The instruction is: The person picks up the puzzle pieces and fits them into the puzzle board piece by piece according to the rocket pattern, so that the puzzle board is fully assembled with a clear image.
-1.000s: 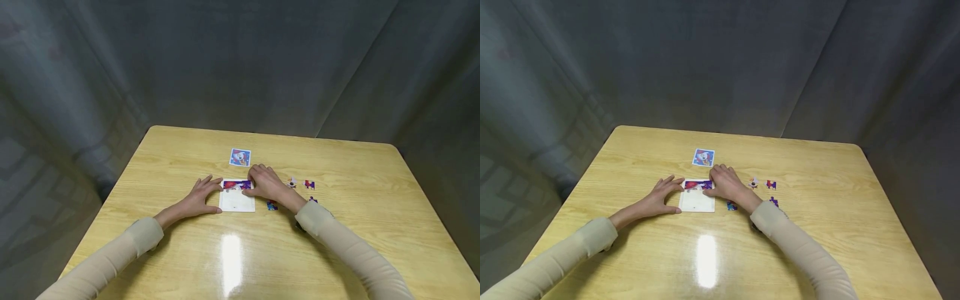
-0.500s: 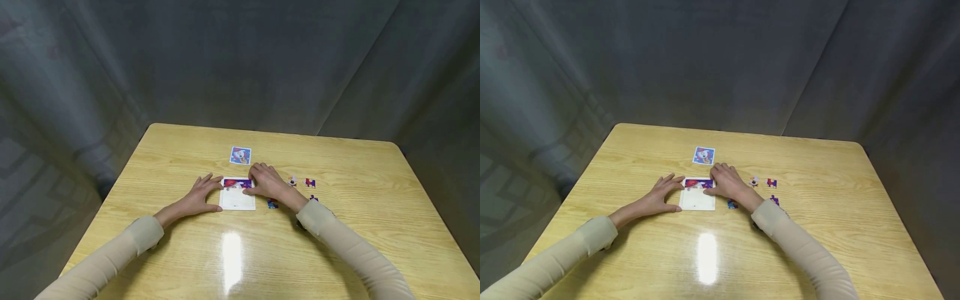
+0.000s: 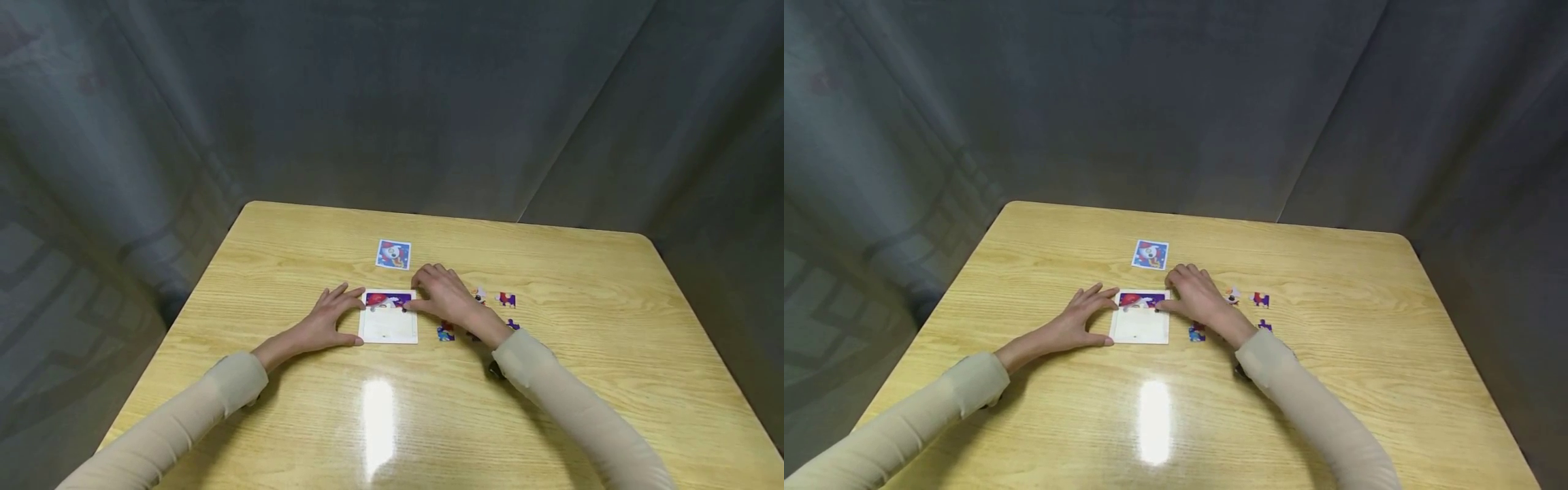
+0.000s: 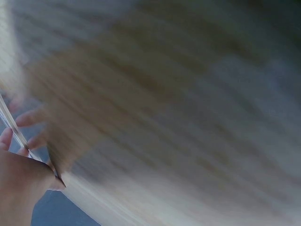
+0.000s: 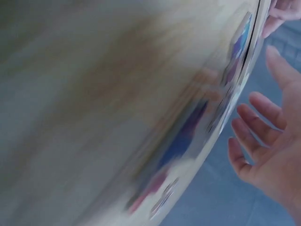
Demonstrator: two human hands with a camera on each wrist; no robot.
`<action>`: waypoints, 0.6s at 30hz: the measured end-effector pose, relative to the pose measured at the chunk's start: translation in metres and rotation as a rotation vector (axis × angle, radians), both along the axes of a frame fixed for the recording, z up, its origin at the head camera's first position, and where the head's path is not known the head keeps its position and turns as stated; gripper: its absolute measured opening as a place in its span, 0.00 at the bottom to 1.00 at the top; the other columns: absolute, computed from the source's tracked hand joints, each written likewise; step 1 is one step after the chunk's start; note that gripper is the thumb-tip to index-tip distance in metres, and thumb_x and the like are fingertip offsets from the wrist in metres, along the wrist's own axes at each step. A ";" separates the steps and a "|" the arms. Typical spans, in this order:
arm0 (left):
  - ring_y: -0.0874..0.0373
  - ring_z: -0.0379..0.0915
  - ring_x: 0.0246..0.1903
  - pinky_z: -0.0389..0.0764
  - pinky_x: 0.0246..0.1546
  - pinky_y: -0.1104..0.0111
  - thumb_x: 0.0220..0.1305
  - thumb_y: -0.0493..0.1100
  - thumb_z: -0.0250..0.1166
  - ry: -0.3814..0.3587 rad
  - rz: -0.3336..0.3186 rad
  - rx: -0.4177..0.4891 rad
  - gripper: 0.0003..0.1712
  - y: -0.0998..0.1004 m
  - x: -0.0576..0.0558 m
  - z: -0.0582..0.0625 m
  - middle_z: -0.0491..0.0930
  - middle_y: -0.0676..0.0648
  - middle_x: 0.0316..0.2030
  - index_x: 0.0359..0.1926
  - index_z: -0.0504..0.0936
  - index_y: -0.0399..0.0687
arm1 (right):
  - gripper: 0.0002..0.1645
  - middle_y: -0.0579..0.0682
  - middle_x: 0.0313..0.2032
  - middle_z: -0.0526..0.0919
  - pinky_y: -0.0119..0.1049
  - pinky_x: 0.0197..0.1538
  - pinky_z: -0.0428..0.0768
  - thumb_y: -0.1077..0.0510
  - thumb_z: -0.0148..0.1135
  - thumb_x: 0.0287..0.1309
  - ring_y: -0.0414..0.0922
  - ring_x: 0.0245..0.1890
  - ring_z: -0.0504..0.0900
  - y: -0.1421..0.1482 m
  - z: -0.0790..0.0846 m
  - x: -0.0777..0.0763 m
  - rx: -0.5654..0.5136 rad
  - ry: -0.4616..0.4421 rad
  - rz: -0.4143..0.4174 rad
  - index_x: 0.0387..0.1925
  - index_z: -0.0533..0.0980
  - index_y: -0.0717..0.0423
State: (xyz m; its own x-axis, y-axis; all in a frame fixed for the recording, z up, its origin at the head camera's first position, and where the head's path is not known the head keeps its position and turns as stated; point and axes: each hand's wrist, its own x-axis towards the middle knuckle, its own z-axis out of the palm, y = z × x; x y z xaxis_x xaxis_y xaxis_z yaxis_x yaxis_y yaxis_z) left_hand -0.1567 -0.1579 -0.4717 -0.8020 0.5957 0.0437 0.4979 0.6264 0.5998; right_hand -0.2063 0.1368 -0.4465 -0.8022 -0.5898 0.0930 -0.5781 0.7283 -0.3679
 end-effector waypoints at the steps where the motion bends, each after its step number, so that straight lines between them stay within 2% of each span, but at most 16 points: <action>1: 0.38 0.38 0.73 0.33 0.67 0.38 0.52 0.56 0.73 0.002 -0.002 0.000 0.36 0.000 0.000 -0.001 0.57 0.43 0.72 0.58 0.73 0.49 | 0.29 0.50 0.49 0.78 0.50 0.52 0.72 0.39 0.68 0.54 0.49 0.49 0.74 0.003 0.000 0.001 -0.012 -0.004 -0.013 0.48 0.77 0.55; 7: 0.37 0.39 0.72 0.33 0.67 0.37 0.52 0.56 0.73 0.010 -0.006 0.006 0.35 -0.001 0.000 -0.001 0.57 0.42 0.71 0.58 0.72 0.48 | 0.29 0.53 0.52 0.78 0.53 0.54 0.73 0.44 0.67 0.57 0.52 0.52 0.74 0.026 0.000 0.006 -0.007 0.037 -0.053 0.53 0.76 0.58; 12: 0.38 0.37 0.73 0.32 0.67 0.39 0.52 0.56 0.73 -0.016 -0.003 -0.004 0.36 -0.002 0.000 0.002 0.56 0.43 0.72 0.59 0.72 0.48 | 0.34 0.57 0.55 0.76 0.55 0.55 0.71 0.42 0.67 0.56 0.55 0.55 0.72 0.038 -0.002 0.010 0.030 0.036 -0.081 0.57 0.75 0.59; 18: 0.39 0.37 0.73 0.33 0.68 0.39 0.52 0.56 0.73 -0.012 -0.003 -0.004 0.36 0.000 0.001 0.002 0.56 0.43 0.72 0.59 0.73 0.48 | 0.35 0.58 0.56 0.75 0.57 0.54 0.72 0.40 0.69 0.53 0.57 0.55 0.71 0.046 -0.003 0.017 0.061 0.026 -0.075 0.55 0.75 0.60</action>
